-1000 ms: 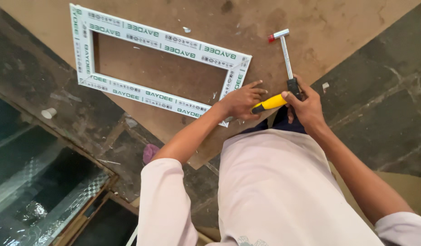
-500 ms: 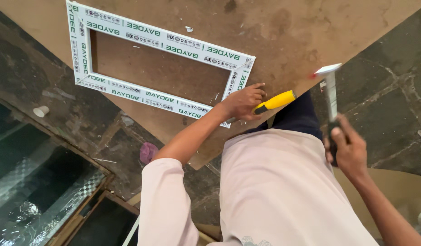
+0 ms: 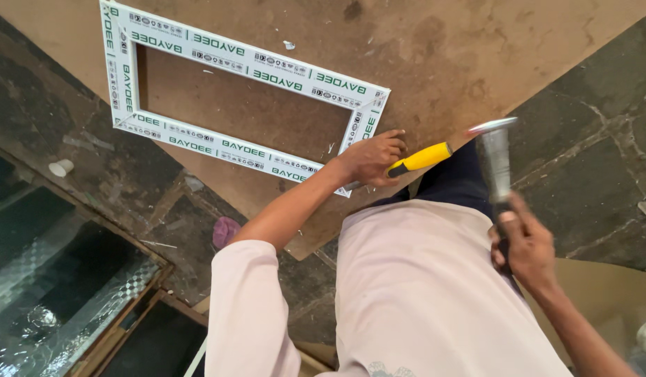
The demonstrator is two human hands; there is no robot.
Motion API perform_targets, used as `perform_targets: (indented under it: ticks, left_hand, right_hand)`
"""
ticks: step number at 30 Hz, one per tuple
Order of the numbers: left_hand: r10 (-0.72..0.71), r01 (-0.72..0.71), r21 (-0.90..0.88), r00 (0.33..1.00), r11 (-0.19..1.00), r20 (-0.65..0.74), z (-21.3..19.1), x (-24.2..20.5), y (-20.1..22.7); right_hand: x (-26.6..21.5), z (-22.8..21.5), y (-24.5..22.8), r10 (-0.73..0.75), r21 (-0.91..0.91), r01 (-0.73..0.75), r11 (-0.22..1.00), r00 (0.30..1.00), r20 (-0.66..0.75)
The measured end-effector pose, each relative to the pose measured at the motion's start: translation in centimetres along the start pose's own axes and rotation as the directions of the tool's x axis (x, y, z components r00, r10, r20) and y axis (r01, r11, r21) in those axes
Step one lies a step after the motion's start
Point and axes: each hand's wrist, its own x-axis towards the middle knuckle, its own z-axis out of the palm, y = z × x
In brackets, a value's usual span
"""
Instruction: The person assembles a white plastic window frame on a workbench. They use a rubber mallet to tap the frame pieces together and a utility knife to trim excess material from the corners. The person repeatedly adjusts the frame and continues tapping and trimming until the assembly is complete.
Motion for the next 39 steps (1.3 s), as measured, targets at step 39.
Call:
perform_targets:
  ticks: [39]
  left_hand:
    - [-0.042, 0.042, -0.025, 0.999, 0.999, -0.025, -1.7, 1.1, -0.6]
  right_hand:
    - [-1.7, 1.9, -0.8, -0.029, 0.188, 0.036, 0.981, 0.999, -0.036]
